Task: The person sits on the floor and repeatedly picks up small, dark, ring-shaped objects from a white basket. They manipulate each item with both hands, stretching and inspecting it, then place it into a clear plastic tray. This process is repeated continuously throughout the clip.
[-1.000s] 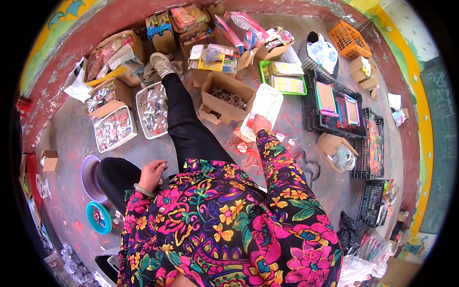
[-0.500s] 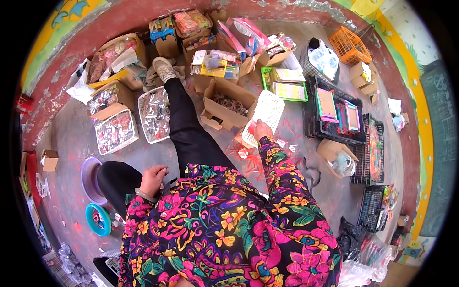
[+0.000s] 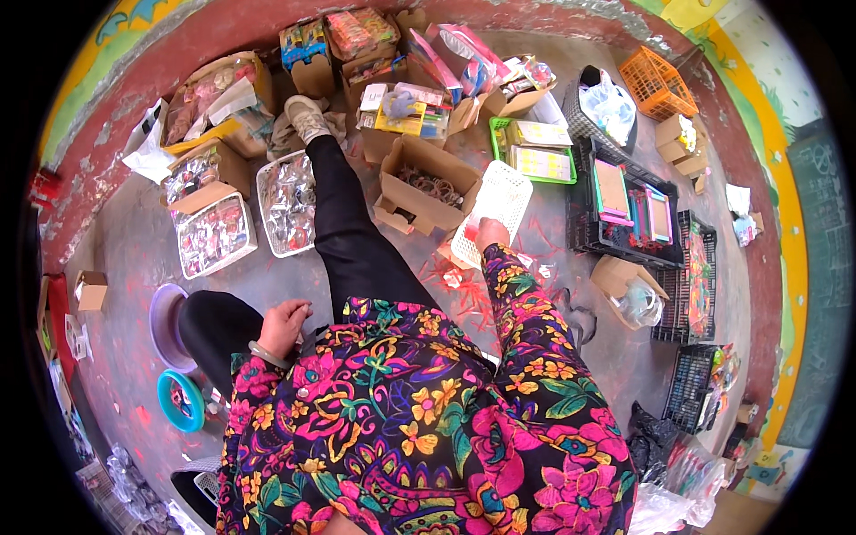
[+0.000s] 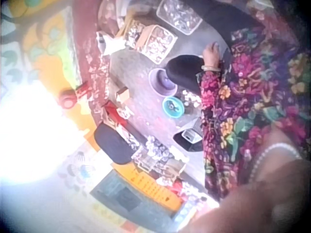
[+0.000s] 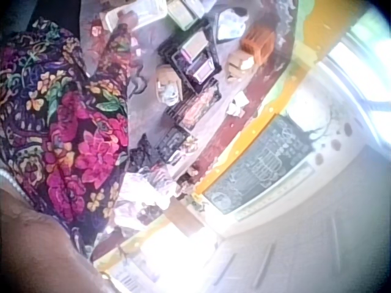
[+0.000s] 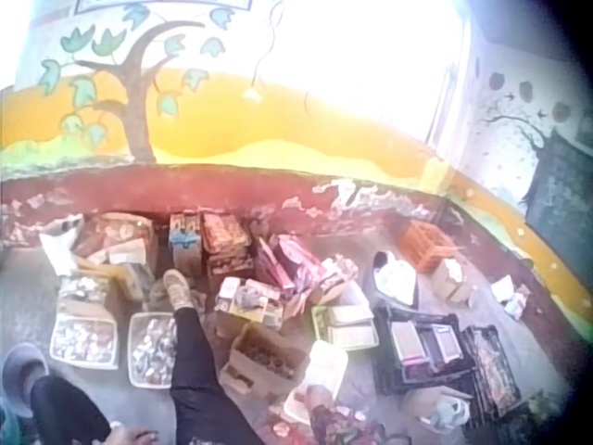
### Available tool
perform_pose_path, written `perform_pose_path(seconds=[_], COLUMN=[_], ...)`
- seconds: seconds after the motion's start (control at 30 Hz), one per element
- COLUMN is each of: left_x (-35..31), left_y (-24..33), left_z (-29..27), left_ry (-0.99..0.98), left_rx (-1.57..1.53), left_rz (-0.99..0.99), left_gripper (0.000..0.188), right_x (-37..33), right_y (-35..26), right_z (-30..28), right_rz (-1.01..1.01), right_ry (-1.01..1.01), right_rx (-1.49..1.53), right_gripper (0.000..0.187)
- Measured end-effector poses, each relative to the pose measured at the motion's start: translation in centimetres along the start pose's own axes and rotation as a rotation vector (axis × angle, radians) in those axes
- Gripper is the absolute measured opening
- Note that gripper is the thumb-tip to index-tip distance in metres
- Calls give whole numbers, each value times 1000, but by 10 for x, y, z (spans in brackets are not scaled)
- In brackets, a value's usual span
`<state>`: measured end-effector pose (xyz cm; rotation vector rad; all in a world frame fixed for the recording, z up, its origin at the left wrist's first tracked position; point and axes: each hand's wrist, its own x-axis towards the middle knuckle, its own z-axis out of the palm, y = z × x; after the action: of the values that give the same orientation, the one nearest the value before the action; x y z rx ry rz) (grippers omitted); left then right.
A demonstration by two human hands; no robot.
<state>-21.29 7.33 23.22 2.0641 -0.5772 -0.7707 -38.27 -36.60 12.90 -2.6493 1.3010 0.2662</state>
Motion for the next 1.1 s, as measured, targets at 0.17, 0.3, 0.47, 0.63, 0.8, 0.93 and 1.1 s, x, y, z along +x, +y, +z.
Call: perform_pose_path(seconds=[0.17,0.3,0.47,0.63,0.8,0.93,1.1], left_x=[0,0,-1,0,1,-1,0], left_y=[-3,5,4,-5,-3,8,9], left_z=[0,-1,-4,-2,-2,-2,-2], left_ry=[16,5,-14,-14,-16,14,10], left_rx=[-22,17,66,90,98,37,46], left_rz=[26,6,19,57,57,-5,24], left_gripper=[20,20,20,21,21,21,21], right_x=[3,3,-5,-12,-5,-3,-6], right_y=[-7,-2,-12,-17,-8,-3,9], right_z=[-2,-2,-20,-34,-23,-25,-55], right_rz=[62,90,144,115,54,116,149], right_ry=[-76,-100,-75,-67,-54,-41,173], right_rx=[54,56,65,129,143,67,133], right_gripper=[27,26,25,24,24,26,20])
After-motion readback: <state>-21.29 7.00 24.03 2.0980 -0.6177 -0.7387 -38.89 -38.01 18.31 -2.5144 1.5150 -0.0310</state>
